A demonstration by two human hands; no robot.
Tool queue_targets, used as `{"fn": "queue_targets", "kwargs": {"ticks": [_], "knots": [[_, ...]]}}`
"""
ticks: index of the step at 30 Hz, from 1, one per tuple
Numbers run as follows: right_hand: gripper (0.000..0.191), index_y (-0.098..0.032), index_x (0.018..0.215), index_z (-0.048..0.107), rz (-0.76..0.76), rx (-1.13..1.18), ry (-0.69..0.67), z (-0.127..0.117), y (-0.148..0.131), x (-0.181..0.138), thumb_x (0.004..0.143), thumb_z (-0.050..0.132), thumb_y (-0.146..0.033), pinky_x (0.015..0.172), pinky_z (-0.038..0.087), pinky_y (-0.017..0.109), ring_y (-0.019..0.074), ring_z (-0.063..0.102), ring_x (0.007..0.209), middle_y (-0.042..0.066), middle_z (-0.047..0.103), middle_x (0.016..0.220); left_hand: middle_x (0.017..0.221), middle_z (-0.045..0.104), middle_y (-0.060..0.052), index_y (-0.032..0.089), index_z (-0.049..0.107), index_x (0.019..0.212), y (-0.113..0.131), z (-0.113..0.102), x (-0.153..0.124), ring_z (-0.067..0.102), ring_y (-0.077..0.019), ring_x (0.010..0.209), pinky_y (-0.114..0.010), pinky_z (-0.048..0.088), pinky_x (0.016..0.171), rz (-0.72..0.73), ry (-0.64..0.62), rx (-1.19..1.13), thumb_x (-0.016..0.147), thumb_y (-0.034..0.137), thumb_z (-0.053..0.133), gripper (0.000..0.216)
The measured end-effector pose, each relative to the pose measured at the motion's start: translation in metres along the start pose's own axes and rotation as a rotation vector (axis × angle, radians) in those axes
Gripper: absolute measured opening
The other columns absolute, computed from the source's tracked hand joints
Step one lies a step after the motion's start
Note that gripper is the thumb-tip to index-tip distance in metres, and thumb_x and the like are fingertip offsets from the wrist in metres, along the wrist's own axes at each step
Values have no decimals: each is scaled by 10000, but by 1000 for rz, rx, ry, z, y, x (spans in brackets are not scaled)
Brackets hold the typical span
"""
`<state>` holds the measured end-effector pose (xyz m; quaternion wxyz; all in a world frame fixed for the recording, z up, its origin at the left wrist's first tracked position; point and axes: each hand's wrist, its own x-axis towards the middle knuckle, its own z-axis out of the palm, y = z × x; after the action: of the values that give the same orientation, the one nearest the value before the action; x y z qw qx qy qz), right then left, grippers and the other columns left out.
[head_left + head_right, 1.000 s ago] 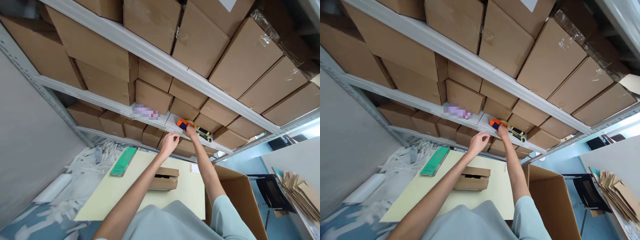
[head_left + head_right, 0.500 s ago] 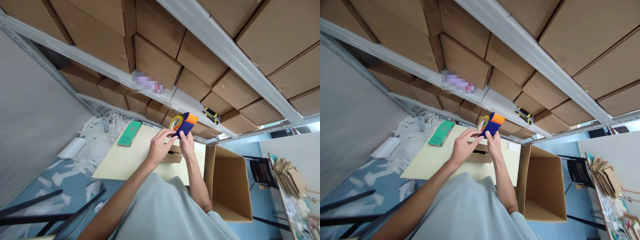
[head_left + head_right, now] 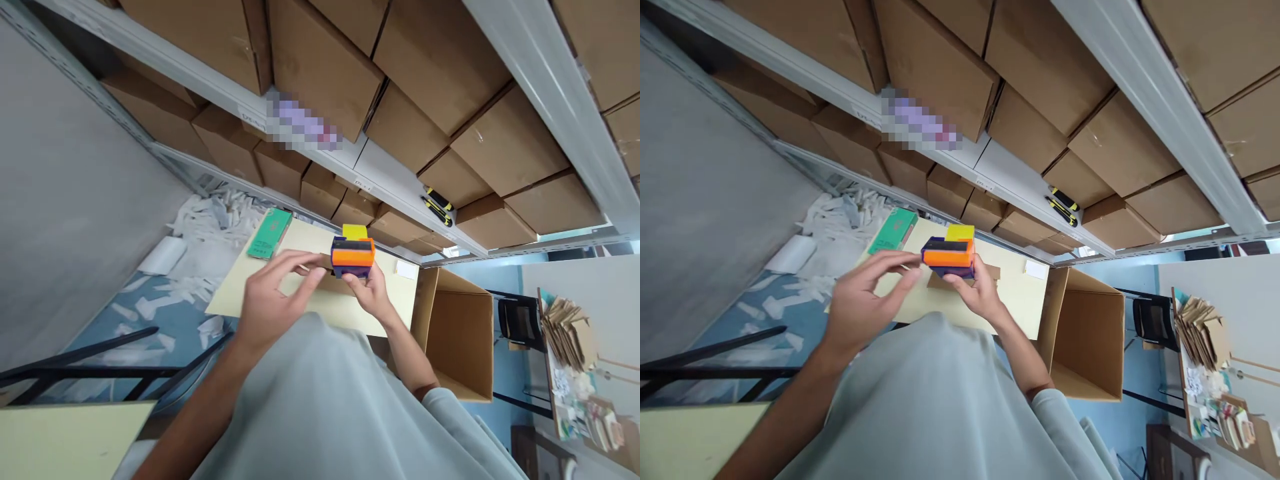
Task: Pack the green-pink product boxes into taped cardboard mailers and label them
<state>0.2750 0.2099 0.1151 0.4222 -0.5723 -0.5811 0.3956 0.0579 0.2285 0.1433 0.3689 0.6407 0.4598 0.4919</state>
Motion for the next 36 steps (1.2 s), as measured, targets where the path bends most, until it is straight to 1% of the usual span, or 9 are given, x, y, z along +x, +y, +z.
{"fn": "queue_targets", "kwargs": {"ticks": [3, 7, 10, 13, 19, 24, 31, 33, 36], "knots": [[486, -236, 1257, 681, -91, -238, -143, -16, 1, -3, 1038, 779, -659, 933, 645, 378, 266, 736, 1052, 91, 764, 1149, 1271, 804, -81, 274, 801, 1305, 12, -21, 13, 780, -239, 1079, -393, 693, 957, 45, 44, -33, 1088, 403, 681, 279], [313, -246, 1171, 656, -346, -523, -236, -38, 2, 0, 1090, 725, -540, 946, 657, 476, 312, 720, 1067, 122, 747, 1129, 1310, 790, -69, 293, 786, 1381, 21, -35, 31, 762, -234, 1112, -385, 679, 986, 142, -99, 7, 1082, 399, 706, 328], [265, -244, 1179, 652, -492, -673, -272, -50, 0, 3, 1104, 694, -495, 1002, 652, 566, 338, 719, 1075, 141, 755, 1114, 1263, 800, -55, 274, 785, 1370, 20, -39, 38, 748, -198, 1055, -357, 659, 965, 225, -226, -8, 1103, 329, 690, 288], [201, -225, 1215, 649, -563, -761, -324, -60, -6, 5, 1119, 658, -401, 1012, 645, 601, 343, 731, 1063, 149, 766, 1101, 1186, 810, -24, 273, 784, 1327, 18, -42, 41, 745, -177, 1064, -330, 634, 958, 341, -303, -22, 1119, 241, 674, 238], [158, -211, 1273, 618, -719, -861, -308, -71, -29, 3, 1126, 566, -232, 953, 646, 527, 309, 748, 1016, 131, 772, 1080, 1110, 811, 32, 346, 772, 1195, 20, -45, 37, 747, -179, 1000, -366, 620, 898, 470, -273, 30, 1121, 168, 647, 230], [133, -210, 1243, 629, -725, -916, -328, -73, -36, -1, 1114, 618, -242, 972, 632, 492, 292, 745, 1010, 122, 760, 1079, 1113, 809, 43, 371, 748, 1194, 27, -51, 32, 750, -194, 984, -401, 634, 887, 524, -269, 80, 1121, 207, 641, 209], [185, -192, 1258, 658, -686, -974, -345, -74, -37, -10, 1074, 678, -189, 1044, 622, 495, 295, 753, 1012, 128, 776, 1086, 1068, 805, 60, 345, 718, 1156, 29, -53, 24, 758, -160, 917, -353, 623, 860, 487, -257, 49, 1106, 196, 685, 161], [185, -181, 1275, 664, -673, -956, -384, -72, -36, -13, 1097, 676, -226, 1062, 620, 501, 306, 757, 1050, 146, 780, 1119, 1045, 803, 68, 335, 716, 1121, 27, -52, 21, 757, -153, 904, -337, 612, 849, 468, -241, 72, 1110, 207, 687, 133], [257, -181, 1285, 665, -629, -917, -445, -66, -31, -15, 1143, 663, -395, 1076, 625, 528, 329, 759, 1097, 164, 782, 1150, 996, 805, 73, 341, 736, 1064, 20, -48, 15, 760, -167, 909, -326, 605, 845, 374, -223, 120, 1122, 264, 665, 120]]}}
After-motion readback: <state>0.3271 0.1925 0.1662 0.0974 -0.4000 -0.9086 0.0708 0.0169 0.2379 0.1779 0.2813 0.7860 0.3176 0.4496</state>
